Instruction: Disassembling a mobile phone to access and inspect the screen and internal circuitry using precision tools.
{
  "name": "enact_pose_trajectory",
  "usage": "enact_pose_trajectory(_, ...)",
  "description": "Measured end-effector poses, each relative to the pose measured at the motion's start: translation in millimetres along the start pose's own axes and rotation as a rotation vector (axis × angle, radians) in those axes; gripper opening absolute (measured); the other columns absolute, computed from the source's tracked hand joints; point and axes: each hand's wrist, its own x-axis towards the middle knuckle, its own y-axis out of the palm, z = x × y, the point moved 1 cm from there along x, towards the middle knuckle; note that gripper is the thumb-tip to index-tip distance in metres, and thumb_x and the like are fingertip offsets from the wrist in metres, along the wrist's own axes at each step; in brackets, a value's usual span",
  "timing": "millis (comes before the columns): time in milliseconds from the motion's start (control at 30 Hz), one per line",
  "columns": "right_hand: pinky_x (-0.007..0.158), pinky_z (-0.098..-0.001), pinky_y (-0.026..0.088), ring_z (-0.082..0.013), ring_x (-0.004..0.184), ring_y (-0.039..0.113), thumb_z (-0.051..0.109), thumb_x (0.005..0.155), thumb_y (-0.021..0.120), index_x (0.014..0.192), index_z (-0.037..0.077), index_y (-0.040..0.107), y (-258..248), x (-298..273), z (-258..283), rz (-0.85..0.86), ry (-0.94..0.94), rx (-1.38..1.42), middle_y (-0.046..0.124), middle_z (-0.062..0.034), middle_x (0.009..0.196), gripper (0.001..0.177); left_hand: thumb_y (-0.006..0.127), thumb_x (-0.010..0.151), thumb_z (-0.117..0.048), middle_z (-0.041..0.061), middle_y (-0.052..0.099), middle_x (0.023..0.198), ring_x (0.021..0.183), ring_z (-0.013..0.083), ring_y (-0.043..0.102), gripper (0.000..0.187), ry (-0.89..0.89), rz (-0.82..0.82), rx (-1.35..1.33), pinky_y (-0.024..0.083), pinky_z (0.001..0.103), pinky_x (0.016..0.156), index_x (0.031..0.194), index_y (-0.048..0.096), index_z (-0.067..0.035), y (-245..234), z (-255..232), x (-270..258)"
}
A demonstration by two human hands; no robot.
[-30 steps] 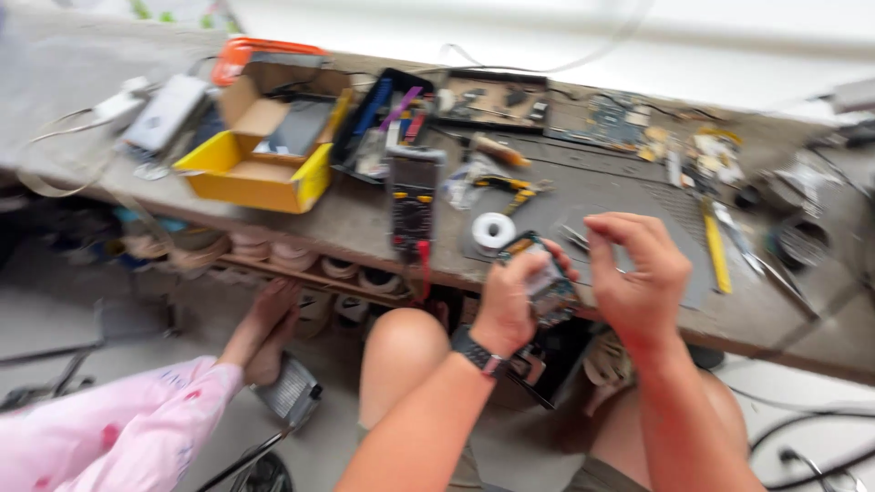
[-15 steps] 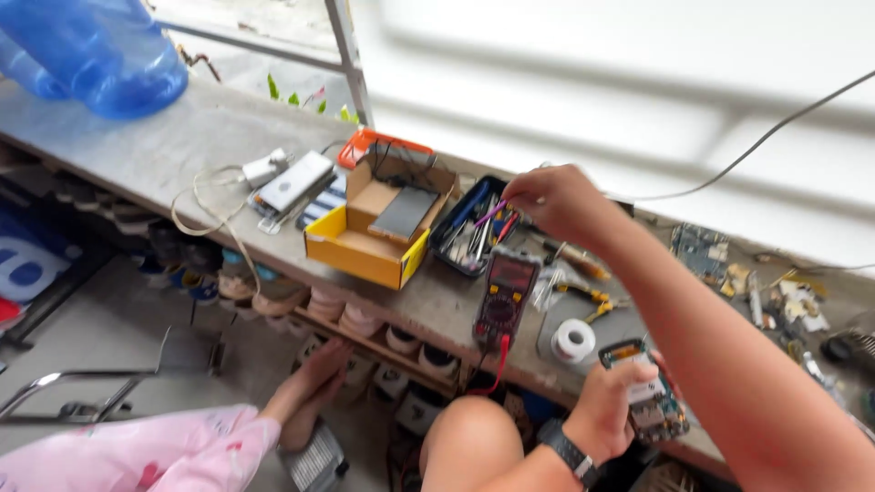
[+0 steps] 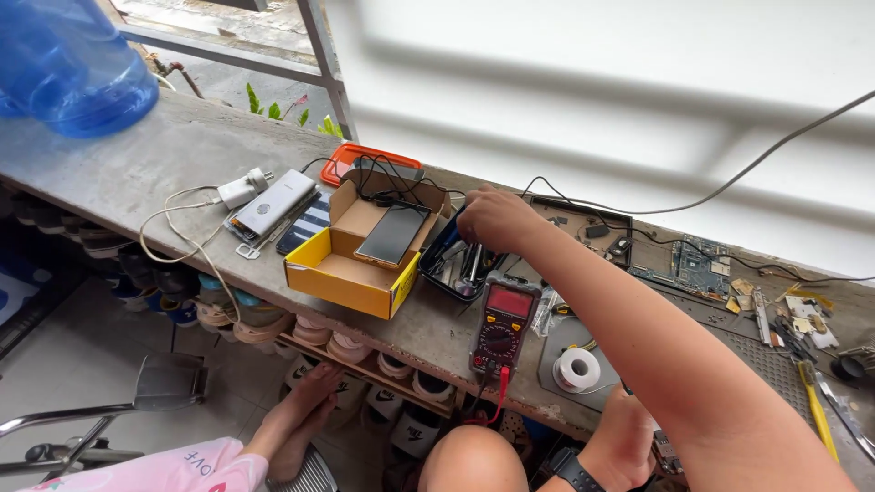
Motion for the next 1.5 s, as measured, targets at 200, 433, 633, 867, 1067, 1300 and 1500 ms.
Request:
enact_pose_trajectory(200,0.076,-0.0402,0.054,-0.0252,0.084,0.065,0.011,0.112,0.055,0.103,0.01,0.067,-50.5,-79.6,10.2,-0.112,0.127,0.193,0.07,-0.009,0.106,0.014,0.07,0.08,-0.005,0.007,0.079,0.09,0.072,0.0202,0.075,0.023,0.029,0.118,-0.044,0.064,0.036,0.063,0.102,0.078,-0.007,2.4,-8.9,-12.7)
enact_pose_trajectory(433,0.09,-0.055,0.057,-0.04,0.097,0.076,0.012,0.111,0.063,0.129,0.008,0.071,-43.1,-319.0,-22.7,-0.481,0.615,0.519,0.075,-0.0173,0.095,0.02,0.074,0.092,-0.013,0.017,0.075,0.084,0.082,0.0281,0.079,0.015,0.118,0.282,0.038,0.069,0.046,0.082,0.102,0.074,-0.002,-1.3,-19.8,-22.4)
enact_pose_trajectory(633,0.079,-0.0398,0.058,-0.0211,0.079,0.07,0.024,0.111,0.072,0.115,0.016,0.079,95.5,-442.5,-25.3,-0.761,0.815,0.691,0.075,-0.008,0.081,0.011,0.069,0.096,-0.01,0.02,0.077,0.09,0.079,0.0325,0.08,0.025,0.154,0.279,0.041,0.072,0.052,0.074,0.117,0.072,0.003,-3.5,-8.2,-10.7)
enact_pose_trajectory(867,0.073,-0.0447,0.061,-0.0345,0.086,0.077,0.027,0.111,0.069,0.118,0.016,0.078,146.6,-446.9,-4.1,-0.816,0.631,0.241,0.075,-0.0102,0.086,0.016,0.075,0.094,-0.006,0.023,0.077,0.104,0.078,0.03,0.08,0.034,0.346,0.263,0.293,0.073,0.051,0.068,0.125,0.074,0.008,-2.0,2.6,-18.2)
enact_pose_trajectory(1067,0.074,-0.0417,0.061,-0.0318,0.092,0.074,0.025,0.105,0.07,0.115,0.017,0.074,140.8,-407.3,22.4,-0.797,0.611,0.098,0.068,-0.0054,0.102,0.014,0.067,0.101,-0.007,0.02,0.074,0.096,0.081,0.0294,0.079,0.028,0.577,0.242,0.224,0.074,0.053,0.071,0.124,0.07,0.008,-10.5,-12.1,-34.7)
enact_pose_trajectory(1300,0.076,-0.0324,0.059,-0.0241,0.09,0.07,0.026,0.103,0.071,0.107,0.022,0.074,172.6,-398.9,0.6,-0.721,0.683,-0.196,0.064,-0.0016,0.095,0.006,0.067,0.101,-0.007,0.021,0.073,0.097,0.083,0.031,0.078,0.028,0.588,0.271,0.268,0.074,0.055,0.073,0.125,0.069,0.008,-25.7,-5.3,-28.6)
enact_pose_trajectory(1500,0.077,-0.0413,0.062,-0.029,0.093,0.07,0.024,0.104,0.074,0.112,0.017,0.08,162.2,-451.5,-26.6,-0.692,0.824,-0.123,0.066,-0.0063,0.099,0.012,0.068,0.101,-0.006,0.021,0.076,0.096,0.082,0.0302,0.08,0.025,0.464,0.282,0.317,0.074,0.052,0.072,0.123,0.072,0.007,-17.3,-3.1,-28.6)
